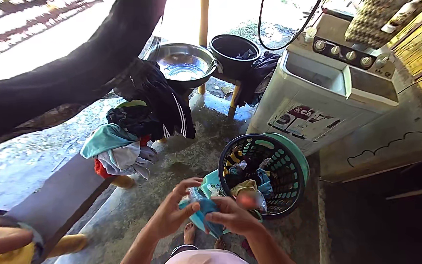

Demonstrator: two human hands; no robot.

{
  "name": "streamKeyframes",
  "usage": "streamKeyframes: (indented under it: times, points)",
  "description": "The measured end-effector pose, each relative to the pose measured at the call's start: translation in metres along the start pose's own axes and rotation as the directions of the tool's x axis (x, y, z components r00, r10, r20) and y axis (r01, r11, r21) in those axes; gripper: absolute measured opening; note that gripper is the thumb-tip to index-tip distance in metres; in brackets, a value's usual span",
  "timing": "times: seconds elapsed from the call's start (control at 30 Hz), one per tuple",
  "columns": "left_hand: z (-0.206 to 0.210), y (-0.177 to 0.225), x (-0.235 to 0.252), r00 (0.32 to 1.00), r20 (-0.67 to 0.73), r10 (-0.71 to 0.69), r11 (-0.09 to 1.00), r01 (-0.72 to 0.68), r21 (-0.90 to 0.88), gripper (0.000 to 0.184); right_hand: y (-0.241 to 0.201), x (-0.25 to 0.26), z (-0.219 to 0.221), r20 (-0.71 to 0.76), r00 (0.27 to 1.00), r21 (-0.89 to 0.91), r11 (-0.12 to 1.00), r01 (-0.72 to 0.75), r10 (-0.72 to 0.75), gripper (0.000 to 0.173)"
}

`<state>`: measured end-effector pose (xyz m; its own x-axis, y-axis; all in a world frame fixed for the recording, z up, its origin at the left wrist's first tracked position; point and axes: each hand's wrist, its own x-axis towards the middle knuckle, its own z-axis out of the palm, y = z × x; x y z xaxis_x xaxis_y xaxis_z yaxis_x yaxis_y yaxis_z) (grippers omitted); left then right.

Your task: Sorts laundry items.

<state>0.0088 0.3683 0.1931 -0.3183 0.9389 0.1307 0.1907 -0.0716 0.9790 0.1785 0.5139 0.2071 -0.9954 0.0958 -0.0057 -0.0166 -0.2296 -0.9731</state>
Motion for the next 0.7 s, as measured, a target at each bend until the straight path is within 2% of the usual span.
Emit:
streamKeyframes:
  times: [0.07,0.13,0.23,0.3,0.4,0.53,0.63,0.7]
  points:
    - [0.0,-0.018,-0.008,0.974,0.21,-0.081,0.991,0.1,-0.083,0.069,0.015,0.006,0.011,0.04,0.997,-0.047,0.997,-0.062,0.064,0.015]
    - [0.0,-0.036,-0.01,0.917,0.35,-0.193,0.945,0.269,-0.184,0.058,0.022,0.011,0.013,-0.012,0.99,-0.128,0.982,-0.142,0.142,0.014]
    - [-0.006,-0.062,-0.015,0.899,0.349,-0.266,0.897,0.363,-0.253,0.022,0.031,0.007,0.01,-0.151,0.956,-0.112,0.956,-0.271,0.254,0.011]
    - [-0.009,-0.08,-0.017,0.887,0.377,-0.268,0.907,0.364,-0.213,0.012,0.044,0.0,0.006,-0.209,0.928,-0.074,0.942,-0.328,0.307,0.015]
    - [0.0,-0.102,-0.018,0.844,0.468,-0.261,0.884,0.404,-0.234,0.015,0.074,-0.01,0.002,-0.292,0.872,-0.138,0.885,-0.445,0.393,0.024]
    - [0.017,-0.125,-0.013,0.748,0.576,-0.33,0.819,0.53,-0.218,0.023,0.11,-0.019,0.005,-0.399,0.803,-0.26,0.785,-0.562,0.443,0.024]
    - [0.019,-0.134,-0.005,0.715,0.595,-0.366,0.855,0.512,-0.088,0.018,0.114,-0.021,0.01,-0.426,0.774,-0.335,0.713,-0.616,0.468,0.022]
    - [0.017,-0.135,-0.001,0.695,0.619,-0.367,0.879,0.476,-0.012,0.018,0.117,-0.021,0.011,-0.439,0.76,-0.316,0.709,-0.631,0.48,0.02]
